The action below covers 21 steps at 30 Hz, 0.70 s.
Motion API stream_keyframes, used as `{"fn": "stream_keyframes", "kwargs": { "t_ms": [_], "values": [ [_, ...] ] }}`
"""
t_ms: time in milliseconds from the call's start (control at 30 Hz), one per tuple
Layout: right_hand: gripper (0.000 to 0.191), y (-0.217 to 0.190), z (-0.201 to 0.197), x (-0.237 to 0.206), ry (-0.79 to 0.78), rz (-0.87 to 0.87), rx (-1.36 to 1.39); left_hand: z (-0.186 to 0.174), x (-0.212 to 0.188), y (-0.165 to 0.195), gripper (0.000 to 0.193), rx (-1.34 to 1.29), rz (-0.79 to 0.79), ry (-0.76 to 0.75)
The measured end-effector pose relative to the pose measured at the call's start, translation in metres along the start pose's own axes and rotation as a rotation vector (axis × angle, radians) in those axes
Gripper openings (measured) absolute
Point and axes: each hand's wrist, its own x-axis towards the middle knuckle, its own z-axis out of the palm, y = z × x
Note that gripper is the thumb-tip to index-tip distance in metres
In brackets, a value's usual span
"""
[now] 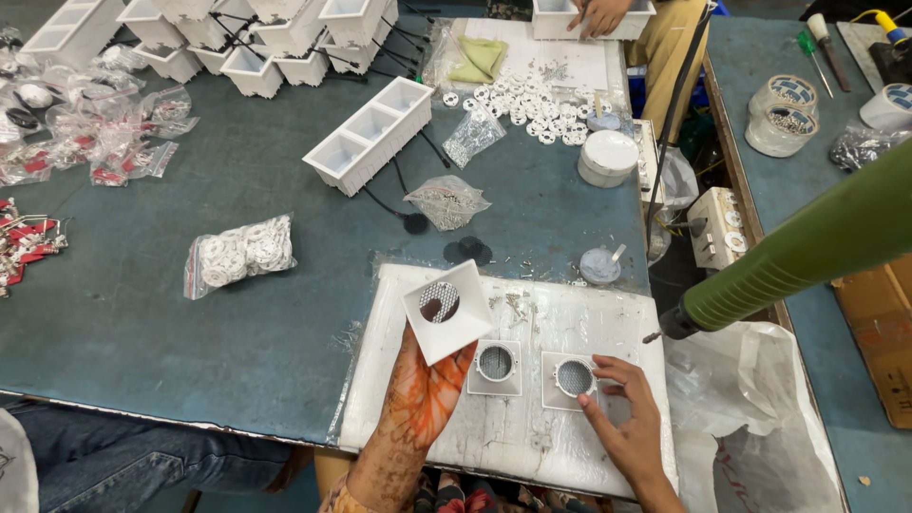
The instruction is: The person fits round black mesh discs into square white plastic frames set on a foam board, pressing each disc into place by hand and working through the frames one at a time. They occasionally lift a frame to check the fit and press the mesh down before moving to the next frame.
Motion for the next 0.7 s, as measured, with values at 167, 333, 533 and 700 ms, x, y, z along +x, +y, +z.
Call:
{"fn": "stream_keyframes", "kwargs": {
  "t_ms": [167, 333, 533, 700],
  "values": [
    [0.022, -0.018, -0.002, -0.021, 0.159, -0.239, -0.026, -0.017, -0.026, -0.006, 0.045, 0.218, 0.039, -0.040],
    [0.020, -0.029, 0.016, -0.035, 0.075, -0.302, 0.177, -0.034, -0.040, 0.021, 0.039, 1.622, 1.017, -0.290],
    [0.021, -0.031, 0.044, -0.045, -0.200, -0.332, 0.192, -0.064, -0.049, 0.070, 0.037, 2.011, 0.884, -0.327],
    [0.024, -0.034, 0.056, -0.044, -0.405, -0.413, 0.121, -0.081, -0.050, 0.067, 0.040, 2.088, 0.732, -0.320]
  ]
}}
